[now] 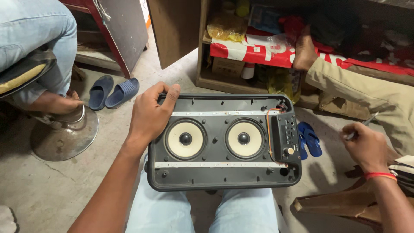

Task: The person sits on the floor with a portable speaker on their lap. They remove the rear panel, then use a screwdriver to unscrew and detach the internal circuit board, handling the board and wires at the end.

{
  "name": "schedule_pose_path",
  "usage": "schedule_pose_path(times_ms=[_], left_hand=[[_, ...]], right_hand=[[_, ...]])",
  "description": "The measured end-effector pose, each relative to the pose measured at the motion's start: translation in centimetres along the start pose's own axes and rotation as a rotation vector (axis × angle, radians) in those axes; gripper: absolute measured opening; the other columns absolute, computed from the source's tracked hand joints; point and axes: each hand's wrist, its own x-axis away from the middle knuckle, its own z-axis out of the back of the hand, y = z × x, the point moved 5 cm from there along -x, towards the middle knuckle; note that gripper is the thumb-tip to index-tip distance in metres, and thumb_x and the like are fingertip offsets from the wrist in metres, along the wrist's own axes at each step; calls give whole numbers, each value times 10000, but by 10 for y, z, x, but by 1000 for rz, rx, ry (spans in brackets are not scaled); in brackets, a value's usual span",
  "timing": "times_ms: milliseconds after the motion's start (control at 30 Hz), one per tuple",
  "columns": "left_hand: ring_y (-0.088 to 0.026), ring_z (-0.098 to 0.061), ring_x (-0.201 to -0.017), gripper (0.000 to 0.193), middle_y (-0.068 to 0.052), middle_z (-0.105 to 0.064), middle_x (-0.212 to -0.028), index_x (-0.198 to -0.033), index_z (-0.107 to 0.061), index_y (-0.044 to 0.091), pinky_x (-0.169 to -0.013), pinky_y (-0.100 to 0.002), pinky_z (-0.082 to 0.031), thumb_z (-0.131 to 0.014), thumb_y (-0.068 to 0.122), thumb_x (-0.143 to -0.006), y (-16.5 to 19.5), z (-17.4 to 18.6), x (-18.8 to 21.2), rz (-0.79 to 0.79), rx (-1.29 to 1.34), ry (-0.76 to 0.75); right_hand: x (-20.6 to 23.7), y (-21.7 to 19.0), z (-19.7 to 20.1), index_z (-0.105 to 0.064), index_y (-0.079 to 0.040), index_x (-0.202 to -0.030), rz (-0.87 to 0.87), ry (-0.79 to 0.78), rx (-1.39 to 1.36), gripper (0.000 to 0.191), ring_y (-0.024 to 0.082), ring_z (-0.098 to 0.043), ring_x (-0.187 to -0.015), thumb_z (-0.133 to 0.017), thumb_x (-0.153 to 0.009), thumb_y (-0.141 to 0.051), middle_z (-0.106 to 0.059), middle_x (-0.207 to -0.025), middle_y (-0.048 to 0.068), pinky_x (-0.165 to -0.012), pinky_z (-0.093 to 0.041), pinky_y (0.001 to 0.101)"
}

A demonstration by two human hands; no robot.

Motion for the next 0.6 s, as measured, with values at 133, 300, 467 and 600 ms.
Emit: schedule_pose_path(times_ms=[133,300,467,600], left_hand=[[-221,-622,-611,482,-117,-655,-671,-876,-689,18,-618,-373,-486,-597,475,-995,-1,-2,0,10,-10,-4],[-227,-620,-620,482,-120,-654,-674,-883,-693,13,-627,-374,-487,-599,471,-1000,0,-4,0,-12,-10,-5],[-230,-626,-618,485,-124,-660,-678,-881,-697,17,-630,-379,-485,-593,476,-999,-2,-4,0,10,-29,-16],[-229,-641,-629,488,-122,-668,-692,-886,-693,13,-635,-374,-494,-594,478,-1000,-1,-3,0,-8,-25,-11]], right_hand=[[8,1,-1,-778,-175,-1019,-4,25,-52,112,274,-732,-783,-739,-1008,-279,-734,-834,114,-713,-566,366],[6,-17,15,-769,-153,-1183,-65,9,-144,296,242,-720,-741,-630,-1104,-402,-728,-796,109,-680,-539,363],[-5,-57,48,-744,-61,-1306,-29,37,-491,580,154,-666,-727,-342,-1175,-458,-687,-744,76,-701,-510,321],[-13,-90,68,-668,72,-1237,-31,-65,-1133,565,138,-653,-900,-423,-1180,-433,-655,-927,83,-938,-575,320]])
